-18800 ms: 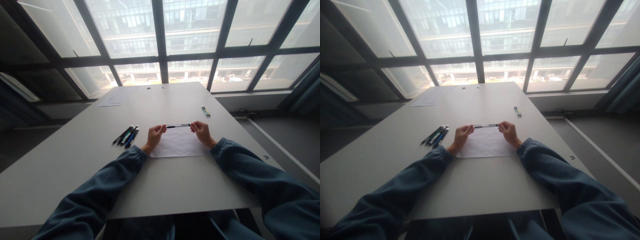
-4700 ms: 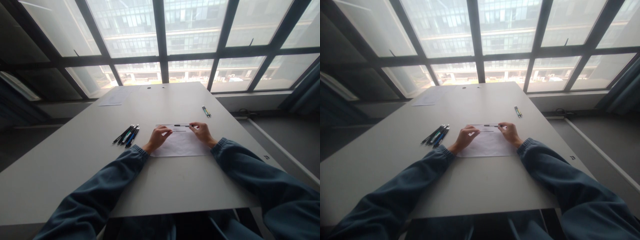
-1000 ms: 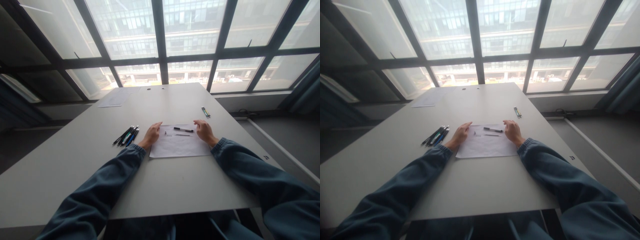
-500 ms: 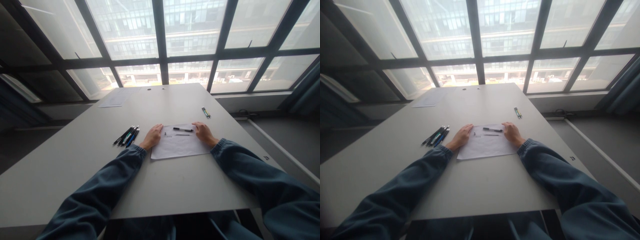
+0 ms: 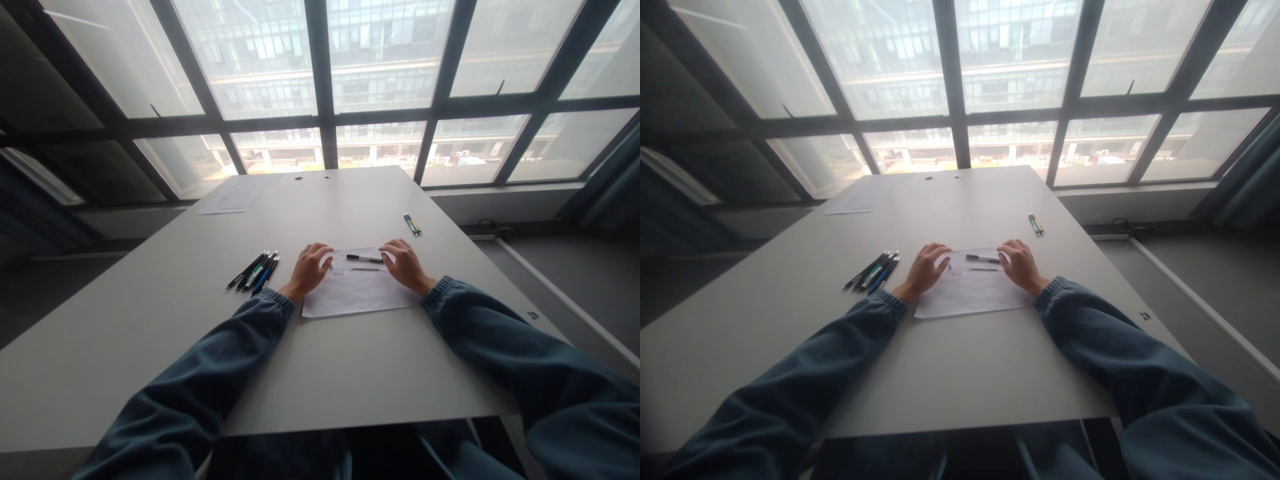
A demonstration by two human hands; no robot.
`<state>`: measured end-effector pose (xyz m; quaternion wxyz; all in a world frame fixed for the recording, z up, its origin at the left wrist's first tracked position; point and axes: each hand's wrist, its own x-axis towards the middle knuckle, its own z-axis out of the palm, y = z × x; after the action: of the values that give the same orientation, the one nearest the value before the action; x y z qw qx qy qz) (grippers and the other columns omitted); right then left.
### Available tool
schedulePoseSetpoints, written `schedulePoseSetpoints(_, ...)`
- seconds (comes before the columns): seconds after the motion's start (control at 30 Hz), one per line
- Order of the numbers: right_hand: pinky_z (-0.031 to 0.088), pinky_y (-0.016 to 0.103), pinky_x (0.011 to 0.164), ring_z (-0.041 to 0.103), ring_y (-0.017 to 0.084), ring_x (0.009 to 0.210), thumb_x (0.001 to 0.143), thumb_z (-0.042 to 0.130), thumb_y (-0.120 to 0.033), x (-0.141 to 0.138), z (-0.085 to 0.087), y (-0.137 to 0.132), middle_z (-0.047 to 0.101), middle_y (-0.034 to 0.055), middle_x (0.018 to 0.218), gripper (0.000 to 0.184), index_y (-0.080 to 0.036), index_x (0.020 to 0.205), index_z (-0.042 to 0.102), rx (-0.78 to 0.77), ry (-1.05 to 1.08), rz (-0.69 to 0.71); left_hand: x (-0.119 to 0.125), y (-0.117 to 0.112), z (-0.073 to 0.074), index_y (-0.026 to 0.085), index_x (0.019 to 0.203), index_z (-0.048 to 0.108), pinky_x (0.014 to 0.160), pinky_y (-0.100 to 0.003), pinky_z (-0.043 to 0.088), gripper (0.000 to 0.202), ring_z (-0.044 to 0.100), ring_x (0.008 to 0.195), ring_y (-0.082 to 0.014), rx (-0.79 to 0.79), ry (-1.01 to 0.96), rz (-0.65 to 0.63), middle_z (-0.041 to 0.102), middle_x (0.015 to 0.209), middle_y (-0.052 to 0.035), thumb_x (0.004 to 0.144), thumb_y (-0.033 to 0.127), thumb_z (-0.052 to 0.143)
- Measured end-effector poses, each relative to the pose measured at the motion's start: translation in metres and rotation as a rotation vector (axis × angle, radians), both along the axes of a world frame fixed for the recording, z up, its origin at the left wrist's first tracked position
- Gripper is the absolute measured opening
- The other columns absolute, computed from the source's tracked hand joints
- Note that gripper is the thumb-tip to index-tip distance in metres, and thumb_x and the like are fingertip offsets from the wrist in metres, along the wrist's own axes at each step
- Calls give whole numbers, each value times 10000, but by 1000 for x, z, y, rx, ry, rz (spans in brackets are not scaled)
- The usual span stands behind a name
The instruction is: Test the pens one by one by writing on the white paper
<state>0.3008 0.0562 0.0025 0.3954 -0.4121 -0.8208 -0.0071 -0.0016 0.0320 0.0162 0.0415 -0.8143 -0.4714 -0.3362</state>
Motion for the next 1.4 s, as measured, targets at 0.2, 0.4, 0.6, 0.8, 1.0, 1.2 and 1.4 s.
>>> schedulePoseSetpoints(0.2, 440, 391, 874, 593, 240, 936, 937, 597, -172, -4, 0, -3, 708, 73, 947, 144, -207, 929, 737, -4, -88, 105, 7, -10, 5, 228, 995, 742, 948, -394, 458, 150, 576, 1006, -222, -27, 124, -116, 676, 1026, -57, 939, 310, 630)
schedulePoseSetpoints(0.4, 424, 362, 862, 602, 225, 935, 927, 643, -202, -5, -5, -2, 713, 62, 933, 114, -222, 905, 752, -55, -158, 172, 5, -8, 4, 245, 950, 771, 915, -390, 454, 119, 576, 992, -226, -64, 184, -137, 676, 1016, -59, 908, 321, 688)
schedulePoseSetpoints(0.6, 407, 358, 856, 598, 224, 925, 920, 649, -188, -4, -4, -3, 710, 75, 928, 116, -215, 898, 760, -62, -237, 178, 7, -10, 7, 251, 956, 780, 909, -398, 467, 131, 583, 989, -226, -89, 212, -151, 679, 1025, -61, 915, 325, 679)
schedulePoseSetpoints(0.8, 408, 362, 850, 594, 230, 914, 902, 654, -164, -5, -2, -5, 707, 72, 902, 118, -209, 858, 754, -84, -256, 147, 7, -9, 6, 243, 932, 779, 917, -411, 499, 126, 595, 956, -223, -103, 191, -177, 682, 1003, -68, 917, 282, 661)
schedulePoseSetpoints(1.0, 410, 353, 840, 587, 227, 904, 878, 663, -133, -5, -2, -5, 704, 69, 897, 114, -205, 829, 737, -92, -265, 153, 7, -9, 6, 242, 891, 770, 907, -395, 511, 140, 598, 936, -219, -115, 164, -201, 679, 959, -66, 923, 248, 634)
schedulePoseSetpoints(1.2, 419, 341, 848, 571, 224, 904, 892, 632, -117, -8, -1, -6, 685, 73, 874, 136, -193, 798, 695, -93, -263, 151, 9, -10, 8, 229, 879, 745, 877, -364, 516, 149, 591, 945, -220, -133, 183, -209, 679, 963, -63, 933, 214, 607)
schedulePoseSetpoints(1.4, 429, 324, 814, 566, 212, 865, 973, 547, -180, -9, -1, -5, 663, 72, 890, 138, -190, 883, 651, -63, -158, 138, 10, -11, 6, 207, 946, 690, 873, -365, 514, 136, 579, 952, -221, -82, 140, -179, 697, 989, -64, 971, 225, 558)
